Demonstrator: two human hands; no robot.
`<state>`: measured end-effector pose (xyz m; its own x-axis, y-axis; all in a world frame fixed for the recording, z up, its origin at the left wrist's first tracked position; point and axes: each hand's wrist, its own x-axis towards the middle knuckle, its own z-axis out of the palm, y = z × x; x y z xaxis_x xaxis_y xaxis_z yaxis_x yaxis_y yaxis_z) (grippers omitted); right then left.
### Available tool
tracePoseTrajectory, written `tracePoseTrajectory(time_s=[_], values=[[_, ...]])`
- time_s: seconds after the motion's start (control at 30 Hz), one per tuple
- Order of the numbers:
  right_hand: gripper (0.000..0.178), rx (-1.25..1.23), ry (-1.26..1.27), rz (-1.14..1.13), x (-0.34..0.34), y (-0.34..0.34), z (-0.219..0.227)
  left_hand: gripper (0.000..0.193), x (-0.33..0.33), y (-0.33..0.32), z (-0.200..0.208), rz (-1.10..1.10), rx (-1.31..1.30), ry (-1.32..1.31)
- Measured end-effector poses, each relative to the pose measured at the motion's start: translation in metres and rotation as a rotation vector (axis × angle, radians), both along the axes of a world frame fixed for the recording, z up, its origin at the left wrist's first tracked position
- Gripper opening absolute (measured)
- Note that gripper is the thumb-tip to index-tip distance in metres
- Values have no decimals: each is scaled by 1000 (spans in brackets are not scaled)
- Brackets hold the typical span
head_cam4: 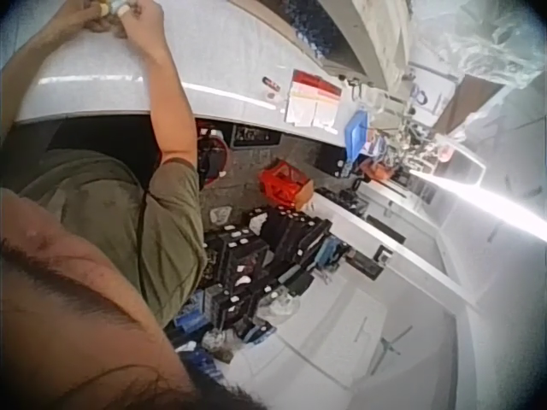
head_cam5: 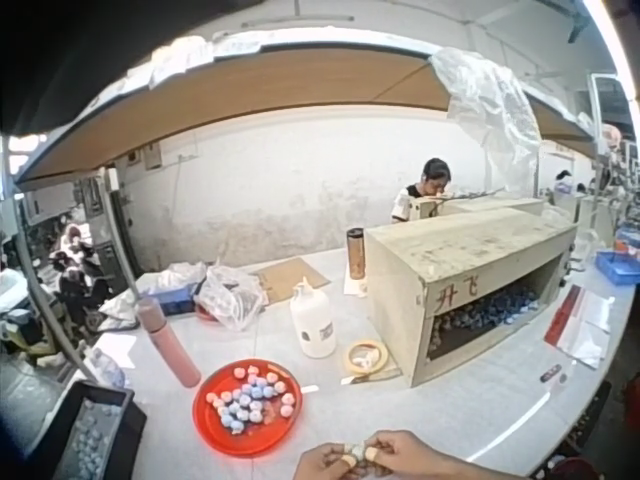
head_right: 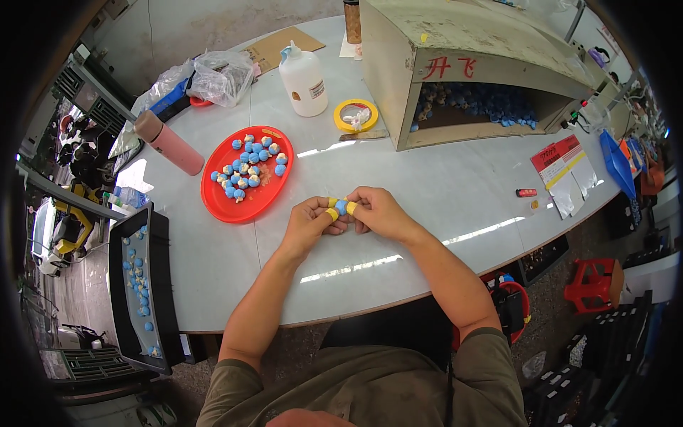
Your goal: The person assembles small toy figurines by applying glue from a bottle and attaching components together by hand.
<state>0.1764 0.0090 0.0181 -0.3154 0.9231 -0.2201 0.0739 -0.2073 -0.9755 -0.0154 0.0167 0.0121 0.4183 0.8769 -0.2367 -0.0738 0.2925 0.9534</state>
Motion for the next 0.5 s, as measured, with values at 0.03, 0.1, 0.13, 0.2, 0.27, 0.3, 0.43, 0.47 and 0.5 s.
tracePoseTrajectory(time_s=[0.03, 0.1, 0.13, 0.2, 0.27, 0.3, 0.43, 0.47, 0.5], values=[[17, 0, 0, -2, 0, 0, 0, 25, 1, -2, 3, 14, 4, -2], [17, -22, 4, 6, 1, 0, 1, 25, 1, -2, 4, 28, 7, -4], [17, -22, 4, 6, 1, 0, 1, 26, 1, -1, 4, 14, 3, -1], [17, -33, -1, 13, 1, -1, 2, 26, 0, -1, 3, -1, -1, 2], [16, -28, -14, 5, 0, -1, 4, 25, 0, 0, 2, 1, -18, -7], [16, -23, -26, -4, -1, -2, 4, 25, 0, 0, 2, 1, -19, -7], [16, -12, -39, -3, -1, -3, 5, 24, 0, 0, 2, -5, -7, 7], [15, -2, -38, 3, -1, -3, 5, 24, 0, 0, 2, -6, -9, 8], [14, 7, -37, 8, 0, -3, 5, 24, -1, 0, 2, -7, -10, 8]])
